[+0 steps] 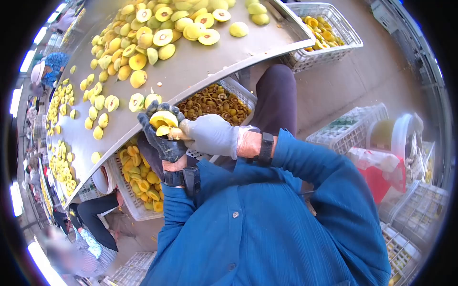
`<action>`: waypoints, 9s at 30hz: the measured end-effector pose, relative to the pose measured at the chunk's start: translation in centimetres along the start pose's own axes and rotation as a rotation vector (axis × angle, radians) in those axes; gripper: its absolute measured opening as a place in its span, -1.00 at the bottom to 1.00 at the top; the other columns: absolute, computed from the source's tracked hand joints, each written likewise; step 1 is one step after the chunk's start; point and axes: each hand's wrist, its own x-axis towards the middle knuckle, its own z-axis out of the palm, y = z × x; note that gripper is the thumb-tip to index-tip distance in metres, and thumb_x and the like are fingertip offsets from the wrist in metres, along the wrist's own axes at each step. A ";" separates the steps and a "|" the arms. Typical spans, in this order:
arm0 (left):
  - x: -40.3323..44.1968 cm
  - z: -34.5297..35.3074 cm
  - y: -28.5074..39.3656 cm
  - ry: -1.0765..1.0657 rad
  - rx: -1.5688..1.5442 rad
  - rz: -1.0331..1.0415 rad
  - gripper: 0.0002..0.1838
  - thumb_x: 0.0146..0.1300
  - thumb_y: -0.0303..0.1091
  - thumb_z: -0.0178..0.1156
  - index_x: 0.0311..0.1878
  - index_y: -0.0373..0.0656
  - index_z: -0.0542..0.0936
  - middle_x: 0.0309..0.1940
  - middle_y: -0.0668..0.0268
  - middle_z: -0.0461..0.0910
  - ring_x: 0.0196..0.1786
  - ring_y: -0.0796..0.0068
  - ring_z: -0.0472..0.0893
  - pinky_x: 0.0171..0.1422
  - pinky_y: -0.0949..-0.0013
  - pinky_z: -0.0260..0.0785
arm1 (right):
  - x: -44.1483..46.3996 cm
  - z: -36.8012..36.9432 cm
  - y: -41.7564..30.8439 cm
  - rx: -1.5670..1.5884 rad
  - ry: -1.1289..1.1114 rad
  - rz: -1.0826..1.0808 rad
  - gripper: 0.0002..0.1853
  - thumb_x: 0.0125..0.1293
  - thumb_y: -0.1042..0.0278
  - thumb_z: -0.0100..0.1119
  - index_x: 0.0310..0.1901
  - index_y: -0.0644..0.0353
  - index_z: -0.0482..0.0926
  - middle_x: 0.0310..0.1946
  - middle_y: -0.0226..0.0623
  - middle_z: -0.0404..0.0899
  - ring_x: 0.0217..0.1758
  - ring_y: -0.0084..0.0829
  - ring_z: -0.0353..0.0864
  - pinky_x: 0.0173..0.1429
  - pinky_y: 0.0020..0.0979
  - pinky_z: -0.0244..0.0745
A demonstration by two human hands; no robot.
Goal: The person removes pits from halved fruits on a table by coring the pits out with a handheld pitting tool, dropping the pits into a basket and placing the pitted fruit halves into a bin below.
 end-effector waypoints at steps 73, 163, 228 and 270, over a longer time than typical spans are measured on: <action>-1.1 4.5 4.9 -0.101 0.673 0.157 -0.40 0.54 0.09 -0.23 0.00 -0.33 0.54 -0.13 0.21 0.61 -0.08 0.44 0.57 0.13 0.38 0.41 | 1.0 -2.3 -2.7 -0.113 0.154 0.065 -0.73 0.26 0.26 0.22 -0.25 0.24 0.36 -0.64 -0.08 0.53 -0.55 -0.01 0.60 -0.48 -0.11 0.48; -0.6 -0.3 1.3 -0.229 -0.080 -0.087 -0.33 0.46 0.27 -0.25 -0.25 -0.21 0.54 -0.52 0.18 0.53 -0.53 0.24 0.54 -0.46 0.24 0.46 | 0.0 2.2 0.8 -0.037 -0.151 -0.014 -0.70 0.17 0.13 0.28 -0.26 0.19 0.52 -0.59 -0.10 0.58 -0.47 -0.05 0.63 -0.35 -0.14 0.53; -2.7 2.4 4.2 -0.175 1.223 0.515 -0.66 0.33 -0.39 0.08 0.12 -0.32 0.47 -0.07 0.07 0.64 -0.05 0.23 0.66 0.09 0.29 0.48 | -0.8 -0.7 -2.9 -0.070 0.156 0.075 -0.72 0.27 0.21 0.22 -0.25 0.22 0.37 -0.64 -0.10 0.53 -0.57 -0.02 0.60 -0.50 -0.10 0.47; -2.7 1.1 5.5 -0.354 0.991 0.163 -0.27 0.48 0.22 -0.28 0.04 -0.38 0.49 -0.16 0.01 0.65 -0.14 0.18 0.67 0.03 0.19 0.56 | -1.8 -0.5 -2.1 0.368 -0.151 0.231 -0.77 0.24 0.28 0.23 -0.20 0.27 0.54 -0.49 -0.01 0.58 -0.40 -0.12 0.66 -0.30 -0.24 0.49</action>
